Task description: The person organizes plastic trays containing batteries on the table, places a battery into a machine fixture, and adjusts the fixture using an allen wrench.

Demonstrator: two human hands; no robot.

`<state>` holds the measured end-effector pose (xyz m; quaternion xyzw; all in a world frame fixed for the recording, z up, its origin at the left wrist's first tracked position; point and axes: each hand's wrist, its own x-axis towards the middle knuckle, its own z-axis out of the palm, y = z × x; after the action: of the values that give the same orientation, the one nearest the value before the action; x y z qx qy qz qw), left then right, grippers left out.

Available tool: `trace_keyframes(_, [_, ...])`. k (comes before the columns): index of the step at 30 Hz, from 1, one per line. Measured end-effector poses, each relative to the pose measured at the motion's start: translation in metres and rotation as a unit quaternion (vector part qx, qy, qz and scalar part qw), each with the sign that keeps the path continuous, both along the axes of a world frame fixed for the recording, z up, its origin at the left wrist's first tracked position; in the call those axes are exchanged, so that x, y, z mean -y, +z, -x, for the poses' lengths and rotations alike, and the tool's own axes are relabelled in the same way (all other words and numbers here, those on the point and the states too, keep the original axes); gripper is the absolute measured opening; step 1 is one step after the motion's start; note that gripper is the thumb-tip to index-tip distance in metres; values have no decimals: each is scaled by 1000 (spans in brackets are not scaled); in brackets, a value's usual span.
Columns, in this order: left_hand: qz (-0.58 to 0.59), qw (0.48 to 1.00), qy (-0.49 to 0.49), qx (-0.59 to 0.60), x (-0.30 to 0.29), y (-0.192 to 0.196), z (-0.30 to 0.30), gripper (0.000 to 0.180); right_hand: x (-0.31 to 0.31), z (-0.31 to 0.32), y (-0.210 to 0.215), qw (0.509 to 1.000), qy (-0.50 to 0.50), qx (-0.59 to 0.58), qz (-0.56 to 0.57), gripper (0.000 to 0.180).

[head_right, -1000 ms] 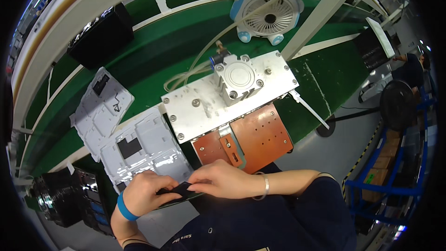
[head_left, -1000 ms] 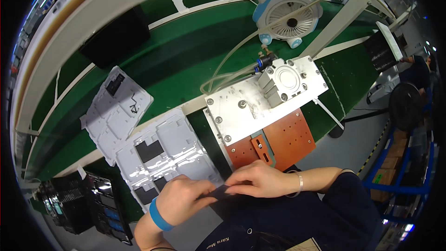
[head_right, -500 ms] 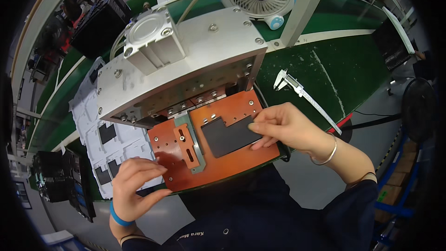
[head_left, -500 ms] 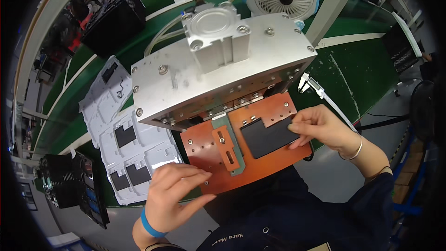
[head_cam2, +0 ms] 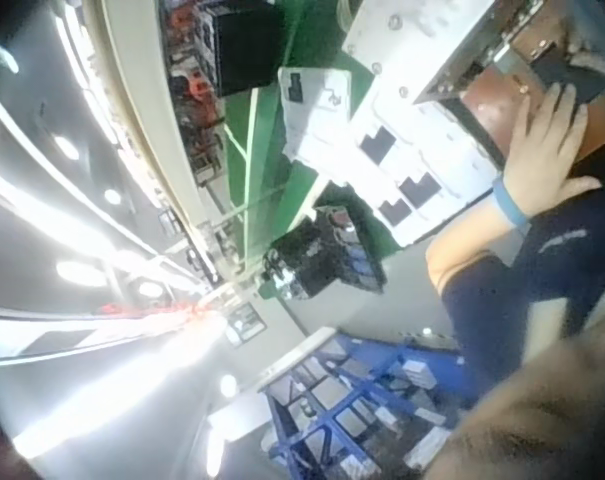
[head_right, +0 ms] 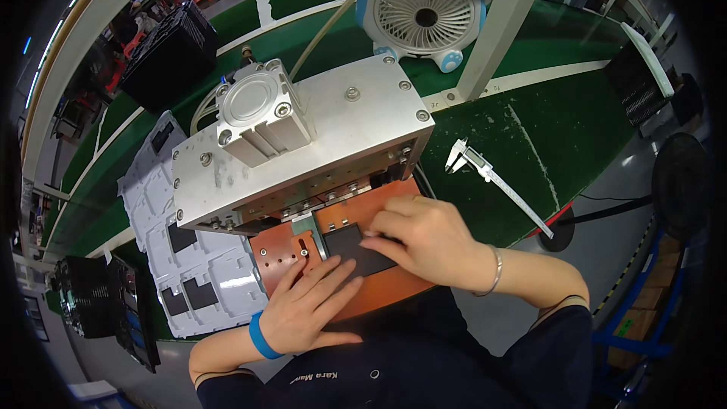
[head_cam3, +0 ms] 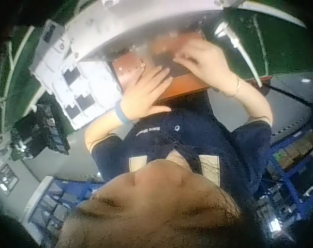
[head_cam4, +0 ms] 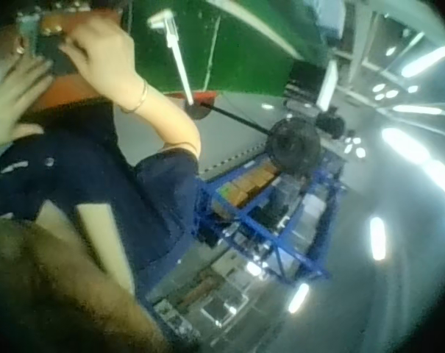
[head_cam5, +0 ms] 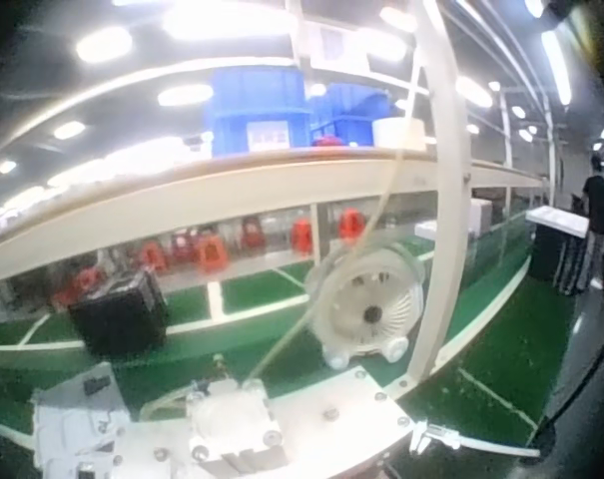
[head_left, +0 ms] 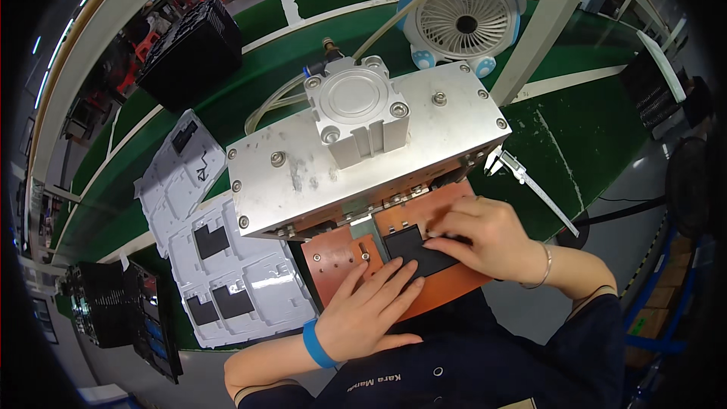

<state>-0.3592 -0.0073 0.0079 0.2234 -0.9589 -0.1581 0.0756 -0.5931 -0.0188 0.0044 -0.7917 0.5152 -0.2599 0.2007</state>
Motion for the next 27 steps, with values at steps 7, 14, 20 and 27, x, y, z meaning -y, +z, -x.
trace_keyframes(7, [24,1000,-8,-8,1,-6,-1,66,7,-24,-21,988,44,-13,147,21])
trace_keyframes(14, [30,999,-2,-38,-1,-8,-2,68,3,-28,-21,968,41,-125,213,32])
trace_keyframes(20, [31,998,0,-50,0,-8,-3,66,-9,-18,-15,981,8,-36,192,37])
trace_keyframes(27, [-5,996,2,-87,-1,-9,-9,65,-27,10,-21,991,68,25,110,40])
